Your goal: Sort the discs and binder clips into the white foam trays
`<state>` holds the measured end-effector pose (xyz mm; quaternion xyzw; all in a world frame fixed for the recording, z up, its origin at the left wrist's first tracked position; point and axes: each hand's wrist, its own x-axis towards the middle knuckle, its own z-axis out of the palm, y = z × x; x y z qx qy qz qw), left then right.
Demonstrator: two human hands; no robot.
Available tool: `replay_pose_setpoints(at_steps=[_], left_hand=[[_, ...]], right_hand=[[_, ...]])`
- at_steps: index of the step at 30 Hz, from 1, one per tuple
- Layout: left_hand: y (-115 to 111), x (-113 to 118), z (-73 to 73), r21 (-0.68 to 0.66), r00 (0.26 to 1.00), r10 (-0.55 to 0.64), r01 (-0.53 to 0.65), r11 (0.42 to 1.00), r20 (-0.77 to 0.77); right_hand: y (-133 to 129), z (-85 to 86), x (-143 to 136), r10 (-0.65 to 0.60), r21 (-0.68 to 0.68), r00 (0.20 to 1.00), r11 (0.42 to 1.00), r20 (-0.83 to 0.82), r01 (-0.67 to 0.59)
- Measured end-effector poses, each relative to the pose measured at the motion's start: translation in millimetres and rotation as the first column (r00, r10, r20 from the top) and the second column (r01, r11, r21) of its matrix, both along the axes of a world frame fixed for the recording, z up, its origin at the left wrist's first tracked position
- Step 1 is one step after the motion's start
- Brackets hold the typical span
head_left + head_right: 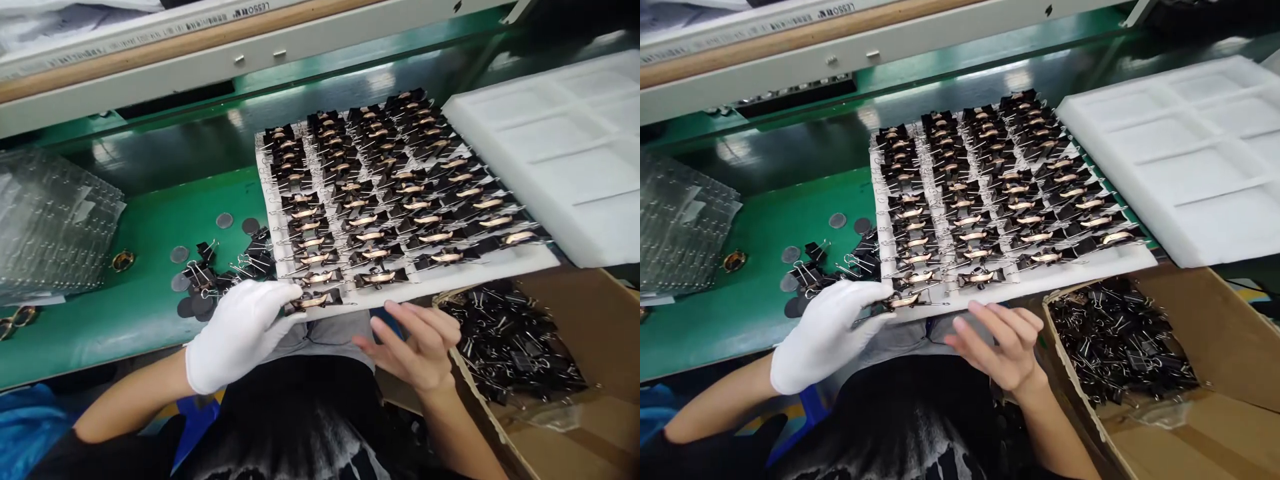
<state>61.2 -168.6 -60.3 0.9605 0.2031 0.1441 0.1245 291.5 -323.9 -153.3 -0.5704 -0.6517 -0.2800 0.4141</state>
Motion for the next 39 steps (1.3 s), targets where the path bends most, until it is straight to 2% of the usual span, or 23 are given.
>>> replay_pose_setpoints(at_steps=[2,5,9,14,17,20,28,34,37,39], left_hand=[[-2.9,3.5,-8.0,0.118,1.0,-0.012,0.011,0.993,0.006],[-8.2,13.1,-12.0,0.171,0.999,0.017,-0.012,0.985,-0.031],[-18.2,22.5,-13.6,0.195,0.991,0.109,-0.093,0.976,-0.074],[-25.9,21.3,-22.6,0.31,0.968,0.251,-0.242,0.919,0.012],[-22.6,17.3,-23.9,0.343,0.979,0.203,-0.19,0.92,-0.001],[-15.8,14.8,-22.7,0.308,0.993,0.114,-0.104,0.946,-0.015],[-6.4,8.3,-27.4,0.247,0.996,0.047,-0.064,0.967,0.075],[-2.6,11.1,-23.0,0.203,0.998,0.037,-0.045,0.978,0.043],[-0.8,12.3,-21.4,0.212,0.999,0.031,-0.034,0.977,0.018],[0.7,11.9,-22.3,0.198,0.998,0.01,-0.022,0.98,0.06]], right_hand=[[-1.3,-10.7,-0.8,-0.04,-0.017,0.995,0.999,-0.096,0.039],[2.0,-17.3,-6.0,-0.043,-0.03,0.987,0.999,-0.152,0.039],[11.6,-12.7,-12.2,-0.092,-0.11,0.976,0.991,-0.198,0.071],[20.5,-3.6,-10.9,-0.158,-0.162,0.961,0.979,-0.226,0.122],[22.5,-0.2,-7.3,-0.105,-0.276,0.974,0.96,-0.202,0.046],[24.2,2.6,-3.9,-0.063,-0.33,0.978,0.944,-0.199,-0.006],[24.3,5.0,-3.9,-0.026,-0.273,0.982,0.962,-0.188,-0.027],[23.5,3.0,-7.0,-0.079,-0.243,0.98,0.969,-0.181,0.033],[25.0,4.5,-6.9,-0.058,-0.227,0.981,0.974,-0.183,0.015],[25.9,5.3,-7.2,-0.045,-0.201,0.981,0.98,-0.186,0.006]])
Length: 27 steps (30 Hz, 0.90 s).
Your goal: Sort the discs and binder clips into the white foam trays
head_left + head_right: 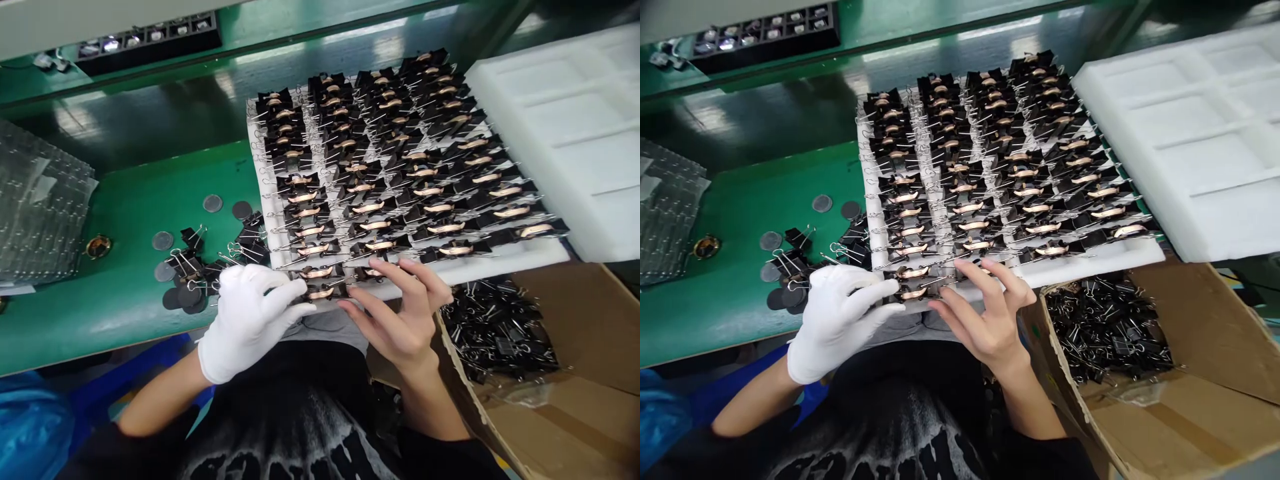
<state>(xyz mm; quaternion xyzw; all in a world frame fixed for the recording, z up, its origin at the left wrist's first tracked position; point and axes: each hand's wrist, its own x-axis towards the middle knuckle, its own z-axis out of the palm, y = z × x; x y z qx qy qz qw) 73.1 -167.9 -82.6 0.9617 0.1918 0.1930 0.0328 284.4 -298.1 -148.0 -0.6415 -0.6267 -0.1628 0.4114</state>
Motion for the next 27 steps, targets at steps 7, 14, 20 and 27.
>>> replay_pose_setpoints(at_steps=[7,14,20,27], left_hand=[[3.9,-2.9,-4.2,-0.047,0.998,-0.025,0.027,0.999,0.054],[2.2,-3.0,0.5,-0.032,1.0,-0.009,0.01,0.999,0.011],[-2.6,3.3,2.9,0.105,0.999,0.043,-0.04,0.994,-0.024],[-8.1,0.7,-6.2,0.109,0.996,0.083,-0.085,0.99,0.021]], right_hand=[[-0.3,-0.8,-5.7,0.031,0.06,0.999,0.998,-0.013,-0.031],[-1.1,0.1,-8.5,-0.014,0.063,1.0,0.998,0.001,0.014],[-3.8,-7.1,-0.3,-0.047,-0.069,0.999,0.996,0.02,0.048],[1.0,-0.9,6.6,0.026,-0.022,0.994,0.999,0.111,-0.023]])
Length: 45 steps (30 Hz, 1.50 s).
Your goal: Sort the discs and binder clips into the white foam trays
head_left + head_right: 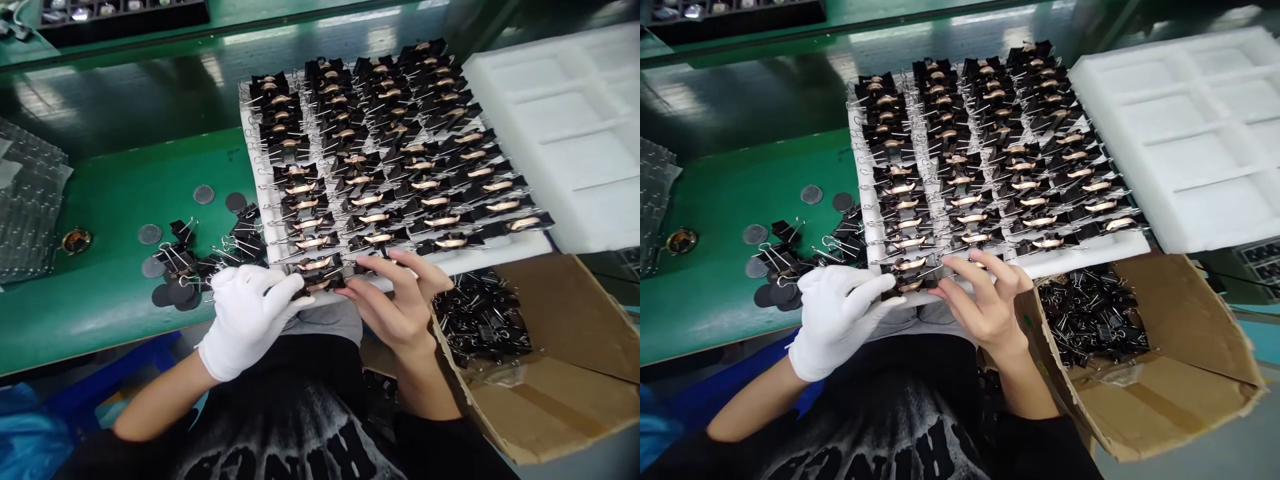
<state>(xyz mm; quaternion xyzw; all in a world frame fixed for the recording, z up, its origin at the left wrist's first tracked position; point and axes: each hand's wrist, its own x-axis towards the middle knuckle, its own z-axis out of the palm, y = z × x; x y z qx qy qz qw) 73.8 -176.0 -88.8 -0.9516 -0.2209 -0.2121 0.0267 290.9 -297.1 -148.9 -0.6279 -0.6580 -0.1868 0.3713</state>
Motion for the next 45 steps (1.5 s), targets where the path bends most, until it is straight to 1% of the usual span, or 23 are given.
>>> replay_pose_setpoints(at_steps=[2,5,7,10,14,18,23,27,29,31,34,37,42,45], left_hand=[[-0.8,2.7,2.7,-0.014,0.999,-0.008,0.007,1.0,-0.053],[-2.8,7.3,6.5,-0.004,0.995,-0.003,0.003,1.0,-0.098],[-5.2,7.9,5.5,0.018,0.996,0.012,-0.01,1.0,-0.087],[-10.0,2.9,-0.4,0.022,0.997,0.046,-0.045,0.999,-0.059],[-15.6,-8.2,-5.7,0.01,0.987,0.137,-0.136,0.991,-0.081],[-20.4,-10.6,-2.8,0.019,0.986,0.129,-0.128,0.992,-0.109],[-22.3,-8.5,-1.9,0.041,0.978,0.152,-0.148,0.988,-0.143],[-21.3,-9.8,-1.8,0.027,0.982,0.146,-0.144,0.989,-0.12],[-21.9,-9.7,-2.8,0.039,0.981,0.164,-0.161,0.986,-0.104],[-23.1,-8.8,-5.7,0.052,0.977,0.195,-0.192,0.98,-0.084],[-24.8,-6.9,-12.6,0.052,0.975,0.221,-0.22,0.974,-0.017],[-27.0,-6.5,-18.4,0.041,0.973,0.225,-0.227,0.973,0.049],[-39.0,-12.4,-23.8,0.006,0.96,0.267,-0.269,0.963,0.085],[-47.7,-17.3,-28.2,0.047,0.964,0.259,-0.262,0.964,0.064]], right_hand=[[-0.2,2.5,0.4,0.027,-0.048,0.998,0.998,-0.049,-0.029],[-1.9,1.4,0.1,0.006,-0.044,0.996,0.999,-0.084,-0.01],[-2.2,-2.1,0.4,-0.004,-0.043,0.997,0.999,-0.083,0.0],[-1.1,-5.8,2.9,-0.015,-0.064,0.995,0.998,-0.103,0.008],[0.9,-1.6,8.5,-0.032,-0.115,0.998,0.993,-0.047,0.027],[3.5,3.0,12.0,-0.015,-0.067,1.0,0.998,-0.027,0.013],[5.2,2.6,12.0,-0.002,-0.086,1.0,0.996,0.02,0.004],[4.3,4.8,10.6,-0.008,-0.085,0.999,0.996,0.038,0.011],[4.4,5.5,10.1,-0.009,-0.103,0.999,0.995,0.046,0.014],[5.1,5.1,10.1,-0.001,-0.104,0.999,0.995,0.034,0.004],[6.0,3.3,10.1,0.006,-0.059,1.0,0.998,0.01,-0.005],[6.0,2.3,8.5,-0.041,-0.035,0.998,0.999,-0.037,0.039],[2.4,-0.3,1.9,-0.198,-0.132,0.972,0.975,-0.126,0.181],[-5.0,-4.8,-3.2,-0.269,-0.089,0.952,0.962,-0.147,0.258]])
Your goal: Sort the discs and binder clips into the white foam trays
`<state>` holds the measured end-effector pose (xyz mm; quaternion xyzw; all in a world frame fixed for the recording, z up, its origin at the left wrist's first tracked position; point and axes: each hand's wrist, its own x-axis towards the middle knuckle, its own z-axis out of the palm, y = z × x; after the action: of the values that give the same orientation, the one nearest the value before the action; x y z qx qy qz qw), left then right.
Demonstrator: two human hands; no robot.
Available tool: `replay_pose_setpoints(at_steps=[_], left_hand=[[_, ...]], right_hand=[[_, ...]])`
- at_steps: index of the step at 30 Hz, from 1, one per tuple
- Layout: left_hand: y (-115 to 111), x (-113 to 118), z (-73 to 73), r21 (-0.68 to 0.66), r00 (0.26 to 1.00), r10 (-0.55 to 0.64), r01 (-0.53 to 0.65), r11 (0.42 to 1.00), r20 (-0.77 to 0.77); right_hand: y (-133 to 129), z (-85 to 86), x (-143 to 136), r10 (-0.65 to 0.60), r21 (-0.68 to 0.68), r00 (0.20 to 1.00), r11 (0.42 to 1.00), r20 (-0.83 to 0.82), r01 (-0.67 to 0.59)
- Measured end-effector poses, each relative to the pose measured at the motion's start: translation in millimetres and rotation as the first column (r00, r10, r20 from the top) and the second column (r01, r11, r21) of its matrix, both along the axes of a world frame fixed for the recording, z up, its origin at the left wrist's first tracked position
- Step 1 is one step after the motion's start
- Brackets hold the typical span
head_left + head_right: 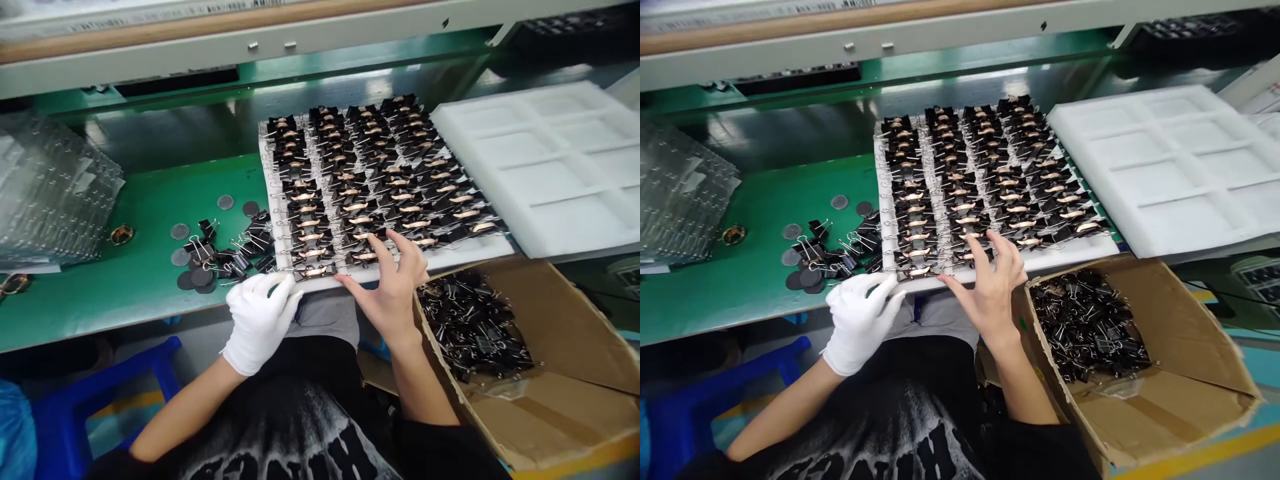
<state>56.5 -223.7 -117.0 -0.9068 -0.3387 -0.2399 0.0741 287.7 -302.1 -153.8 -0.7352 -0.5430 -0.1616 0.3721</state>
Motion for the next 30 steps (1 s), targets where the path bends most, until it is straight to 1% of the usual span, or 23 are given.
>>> replay_pose_setpoints(at_steps=[2,4,6,8,10,12,15,18,20,21,24,25,27,28,30], left_hand=[[-3.5,-1.7,-1.6,0.018,1.0,0.014,-0.014,1.0,-0.003],[-4.8,-0.9,-0.7,0.023,1.0,0.023,-0.023,0.999,0.014],[-4.7,2.9,1.8,0.02,1.0,0.02,-0.019,1.0,-0.012],[-3.5,9.4,3.8,0.008,0.996,0.007,-0.007,1.0,-0.093],[-2.0,16.5,3.8,-0.021,0.987,0.002,-0.005,1.0,-0.164],[-0.9,21.5,2.3,-0.056,0.981,-0.009,-0.002,0.998,-0.196],[-1.0,22.3,2.8,-0.091,0.978,-0.034,0.016,0.996,-0.205],[2.3,19.1,13.5,-0.111,0.973,-0.078,0.055,0.992,-0.219],[13.2,19.9,26.2,-0.116,0.968,-0.116,0.091,0.989,-0.224],[22.3,22.2,33.1,-0.117,0.964,-0.137,0.113,0.987,-0.229],[60.2,37.4,49.6,-0.123,0.949,-0.174,0.146,0.982,-0.265],[73.7,43.8,52.3,-0.135,0.942,-0.177,0.143,0.98,-0.285],[96.2,54.9,53.1,-0.17,0.93,-0.177,0.127,0.977,-0.323],[104.1,58.5,51.7,-0.185,0.924,-0.176,0.118,0.976,-0.339],[112.8,60.7,47.8,-0.201,0.919,-0.181,0.114,0.973,-0.351]], right_hand=[[-5.8,-1.8,-4.8,-0.006,0.064,0.999,0.998,0.036,0.004],[-9.2,-0.4,-12.0,0.022,0.087,0.991,0.996,0.13,-0.033],[-7.5,4.3,-21.0,0.097,0.034,0.963,0.993,0.253,-0.109],[0.0,10.8,-29.7,0.201,-0.067,0.923,0.98,0.328,-0.19],[10.6,16.5,-35.6,0.276,-0.16,0.905,0.959,0.323,-0.235],[20.1,19.9,-37.4,0.314,-0.226,0.908,0.94,0.278,-0.256],[27.7,21.9,-34.8,0.36,-0.262,0.904,0.918,0.231,-0.299],[28.8,24.0,-30.3,0.384,-0.269,0.895,0.908,0.226,-0.322],[28.3,26.2,-27.0,0.369,-0.254,0.901,0.916,0.226,-0.312],[27.8,27.4,-25.3,0.35,-0.235,0.91,0.925,0.223,-0.298],[24.7,30.8,-20.0,0.264,-0.148,0.944,0.96,0.197,-0.237],[22.8,31.5,-18.3,0.242,-0.121,0.953,0.967,0.183,-0.222],[17.2,31.5,-14.3,0.223,-0.082,0.963,0.974,0.15,-0.212],[13.6,30.7,-11.4,0.222,-0.071,0.966,0.974,0.132,-0.214],[5.5,27.4,-1.7,0.212,-0.054,0.971,0.977,0.108,-0.207]])
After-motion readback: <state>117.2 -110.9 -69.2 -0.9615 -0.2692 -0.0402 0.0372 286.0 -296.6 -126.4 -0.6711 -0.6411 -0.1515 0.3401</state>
